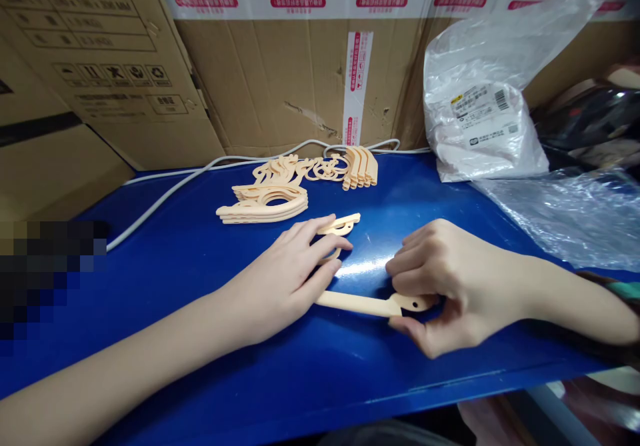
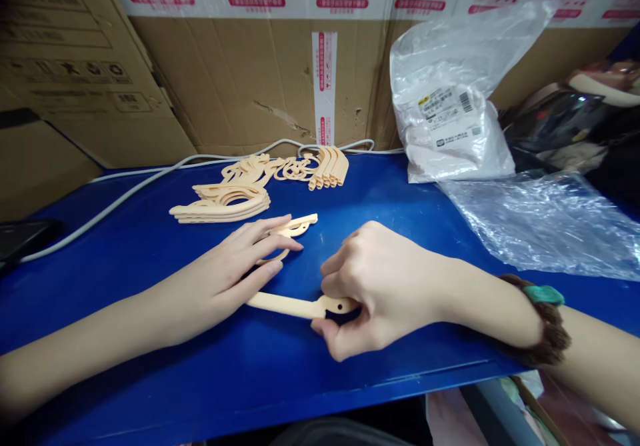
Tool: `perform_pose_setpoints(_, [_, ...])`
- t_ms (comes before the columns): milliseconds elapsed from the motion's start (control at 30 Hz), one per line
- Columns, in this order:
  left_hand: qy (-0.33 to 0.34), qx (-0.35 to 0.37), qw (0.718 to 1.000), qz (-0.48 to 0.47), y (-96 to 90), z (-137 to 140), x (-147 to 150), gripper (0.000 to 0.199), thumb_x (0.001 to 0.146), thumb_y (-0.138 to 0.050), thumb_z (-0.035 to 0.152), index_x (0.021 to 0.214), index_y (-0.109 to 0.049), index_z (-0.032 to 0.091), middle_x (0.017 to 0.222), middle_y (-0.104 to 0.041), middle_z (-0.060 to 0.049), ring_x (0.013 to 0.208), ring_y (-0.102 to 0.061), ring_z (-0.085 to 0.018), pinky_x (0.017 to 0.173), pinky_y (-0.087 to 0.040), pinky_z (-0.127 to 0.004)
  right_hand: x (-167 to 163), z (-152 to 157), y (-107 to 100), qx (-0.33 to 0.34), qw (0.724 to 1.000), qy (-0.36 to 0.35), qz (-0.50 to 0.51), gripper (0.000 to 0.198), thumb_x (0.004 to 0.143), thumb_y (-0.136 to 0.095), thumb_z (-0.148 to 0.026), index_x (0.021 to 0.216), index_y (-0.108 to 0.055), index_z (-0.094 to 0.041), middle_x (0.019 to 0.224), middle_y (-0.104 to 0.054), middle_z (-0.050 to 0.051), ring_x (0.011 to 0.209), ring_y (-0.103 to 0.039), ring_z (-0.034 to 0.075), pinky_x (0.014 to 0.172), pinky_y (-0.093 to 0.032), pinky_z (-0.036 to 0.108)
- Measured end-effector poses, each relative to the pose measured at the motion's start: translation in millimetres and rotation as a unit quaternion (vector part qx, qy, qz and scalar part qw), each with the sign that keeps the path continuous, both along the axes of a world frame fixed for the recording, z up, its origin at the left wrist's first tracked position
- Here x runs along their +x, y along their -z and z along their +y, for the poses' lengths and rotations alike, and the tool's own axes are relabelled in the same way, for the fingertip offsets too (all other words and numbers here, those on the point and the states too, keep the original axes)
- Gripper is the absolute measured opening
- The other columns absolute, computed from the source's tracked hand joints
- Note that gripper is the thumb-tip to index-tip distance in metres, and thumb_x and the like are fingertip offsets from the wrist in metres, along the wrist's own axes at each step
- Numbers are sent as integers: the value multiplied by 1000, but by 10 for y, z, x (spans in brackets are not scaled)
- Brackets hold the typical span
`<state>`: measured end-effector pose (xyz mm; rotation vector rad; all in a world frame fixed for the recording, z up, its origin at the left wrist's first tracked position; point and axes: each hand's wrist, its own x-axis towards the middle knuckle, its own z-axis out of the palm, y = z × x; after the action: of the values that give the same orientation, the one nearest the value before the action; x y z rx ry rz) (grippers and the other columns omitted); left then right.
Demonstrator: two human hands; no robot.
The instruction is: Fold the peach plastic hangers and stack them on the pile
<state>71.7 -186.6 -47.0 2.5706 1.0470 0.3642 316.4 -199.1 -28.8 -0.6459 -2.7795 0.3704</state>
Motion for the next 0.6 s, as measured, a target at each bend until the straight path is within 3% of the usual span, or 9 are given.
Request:
perform_pose_setpoints(133, [-26, -9, 999, -47, 28, 73, -7, 36, 101, -39, 37, 133, -52, 26, 151, -41, -3, 143, -33, -19, 120, -27, -39, -1, 10, -25, -10, 1000, -8, -16, 46, 84, -63, -39, 53, -36, -18, 53, -41, -6, 50, -30, 7, 54, -23, 27])
perform_pose_setpoints(300, [-33, -3, 996, -89, 34, 144, -21, 32, 97, -51, 38, 124, -60, 24, 142, -52, -4, 138, -43, -20, 116, -36, -37, -8, 72, -30, 8, 999, 29, -46, 54, 89, -55, -61, 58, -43, -18, 57, -45, -4, 55, -38, 10, 59, -25, 27])
perform_pose_setpoints(467, [-27, 7, 995, -92, 46, 148, -26, 32, 95, -52, 41, 121, -63, 25, 142, -51, -5, 137, -45, -23, 108, -46, -36, -33, 106, -26, -7, 998, 43, -52, 49, 88, -53, -64, 69, -50, -19, 65, -49, -3, 64, -44, 13, 63, -27, 27])
perform_pose_setpoints(600, [-15, 41, 995, -87, 42, 131, -18, 33, 92, -53, 33, 121, -64, 20, 140, -54, -9, 133, -48, -24, 107, -46, -36, -57, 98, -19, 0, 998, 35, -55, 47, 87, -56, -61, 70, -47, -19, 70, -48, -3, 68, -44, 13, 67, -28, 28])
